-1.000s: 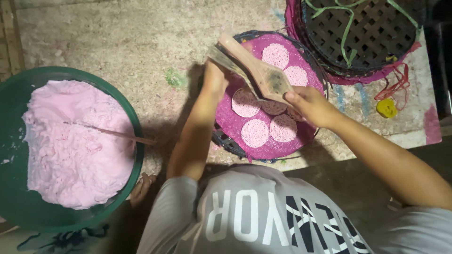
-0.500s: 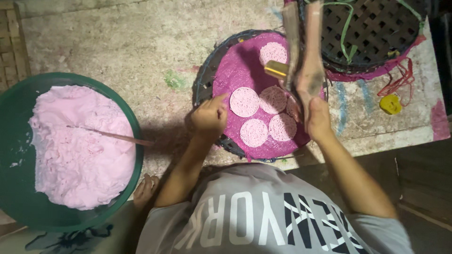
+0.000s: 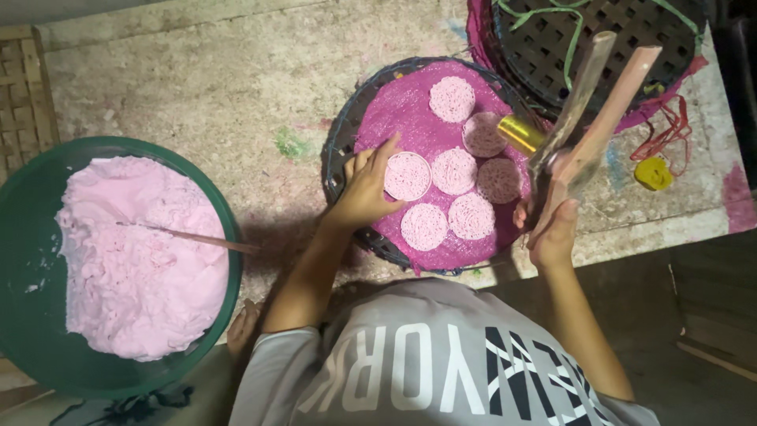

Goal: The person uses a wooden press tool to scoop pink cotton candy from a green basin and compress it into circular shapes on a purple tray. They repeatedly fill the press, release the formed circles onto the tray, and continue the process.

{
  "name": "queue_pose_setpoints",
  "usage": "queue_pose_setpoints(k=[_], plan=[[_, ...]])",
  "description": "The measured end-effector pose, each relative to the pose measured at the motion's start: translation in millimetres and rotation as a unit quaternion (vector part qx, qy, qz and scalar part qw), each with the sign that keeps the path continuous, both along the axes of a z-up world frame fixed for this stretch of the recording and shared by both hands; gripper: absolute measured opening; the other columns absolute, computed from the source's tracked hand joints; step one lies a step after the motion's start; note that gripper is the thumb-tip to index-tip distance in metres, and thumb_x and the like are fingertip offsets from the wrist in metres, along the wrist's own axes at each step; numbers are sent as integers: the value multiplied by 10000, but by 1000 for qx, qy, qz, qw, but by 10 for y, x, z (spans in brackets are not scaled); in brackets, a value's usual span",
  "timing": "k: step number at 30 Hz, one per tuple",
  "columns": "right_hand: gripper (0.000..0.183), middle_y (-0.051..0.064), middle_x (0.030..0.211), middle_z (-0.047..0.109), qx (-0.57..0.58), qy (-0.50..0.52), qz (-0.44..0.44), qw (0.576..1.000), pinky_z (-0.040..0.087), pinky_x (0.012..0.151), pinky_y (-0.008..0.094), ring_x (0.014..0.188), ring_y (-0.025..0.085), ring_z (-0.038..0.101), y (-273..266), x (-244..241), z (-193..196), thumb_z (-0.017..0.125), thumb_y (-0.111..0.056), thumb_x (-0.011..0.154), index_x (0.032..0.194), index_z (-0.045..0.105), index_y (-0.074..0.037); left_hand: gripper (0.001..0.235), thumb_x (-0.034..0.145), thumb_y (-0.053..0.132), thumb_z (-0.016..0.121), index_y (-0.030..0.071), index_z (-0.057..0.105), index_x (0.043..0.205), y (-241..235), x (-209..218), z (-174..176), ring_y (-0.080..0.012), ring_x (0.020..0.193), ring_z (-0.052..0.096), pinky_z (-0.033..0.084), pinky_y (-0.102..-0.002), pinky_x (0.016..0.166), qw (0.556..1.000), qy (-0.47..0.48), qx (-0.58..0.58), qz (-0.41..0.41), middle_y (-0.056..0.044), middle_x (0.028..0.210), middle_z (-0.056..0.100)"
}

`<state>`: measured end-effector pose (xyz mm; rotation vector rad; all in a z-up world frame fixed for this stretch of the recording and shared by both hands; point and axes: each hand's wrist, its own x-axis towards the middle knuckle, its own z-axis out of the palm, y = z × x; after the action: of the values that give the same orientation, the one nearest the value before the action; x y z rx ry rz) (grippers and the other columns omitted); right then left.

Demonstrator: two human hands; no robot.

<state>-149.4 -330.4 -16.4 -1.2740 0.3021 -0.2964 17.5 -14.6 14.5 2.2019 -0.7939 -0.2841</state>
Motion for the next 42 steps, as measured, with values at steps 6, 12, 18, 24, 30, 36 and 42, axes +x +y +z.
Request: queue_pose_setpoints(k=[6, 12, 18, 24, 30, 36, 42], plan=[[737, 59, 915, 450, 26, -14, -24, 999, 419, 682, 377, 787, 215, 492, -28, 32, 65, 376, -758, 1030, 1398, 447, -123, 1287, 634, 311, 967, 173, 147, 1617, -80, 349, 141, -336, 1431, 364, 188, -517, 1179, 996, -21, -73, 41, -95, 1473, 552], [761, 56, 952, 459, 10, -56, -15, 998, 411, 668, 367, 774, 203, 481, -15, 80, 230, 372, -777, 1001, 1373, 443, -117, 1295, 594, 362, 974, 201, 162, 1591, -396, 957, 107, -378, 1409, 309, 187, -556, 1156, 998, -27, 32, 46, -138, 1470, 477], [757, 71, 883, 444, -9, -76, -24, 997, 408, 684, 358, 776, 206, 477, -169, -204, 259, 370, -818, 1032, 1184, 461, -82, 498, 1001, 208, 666, 203, 570, 1490, 32, 326, -107, -347, 1467, 399, 296, -502, 1237, 984, -130, -51, 110, -47, 1619, 443], [762, 68, 914, 459, 19, -48, -47, 998, 411, 713, 367, 803, 206, 481, -203, -332, 175, 380, -814, 1009, 1258, 473, -100, 476, 889, 167, 660, 211, 669, 1363, 169, -464, -19, -381, 1403, 378, 276, -567, 1161, 971, -168, 55, 161, -99, 1619, 375], [747, 65, 924, 454, 28, -62, -44, 997, 405, 687, 348, 789, 202, 479, -143, -213, 202, 392, -805, 1026, 1241, 475, -94, 408, 897, 173, 676, 199, 703, 1303, 159, -478, 36, -380, 1400, 385, 300, -554, 1147, 969, -178, 27, 167, -112, 1592, 435], [763, 85, 908, 476, -1, -72, -34, 997, 414, 713, 374, 773, 216, 485, -131, -183, 119, 363, -807, 1022, 1209, 477, -76, 260, 907, 221, 737, 197, 762, 1164, -449, 357, -147, -264, 1217, 541, 403, -478, 991, 977, -148, 15, 154, -26, 1218, 663], [778, 93, 895, 493, -5, -56, -69, 996, 416, 685, 373, 766, 228, 489, -320, -310, -114, 325, -826, 1007, 1243, 462, -98, 219, 841, 231, 724, 177, 772, 1048, -971, 660, -282, -316, 1116, 609, 480, -459, 864, 970, -174, 123, 114, -113, 1120, 671]])
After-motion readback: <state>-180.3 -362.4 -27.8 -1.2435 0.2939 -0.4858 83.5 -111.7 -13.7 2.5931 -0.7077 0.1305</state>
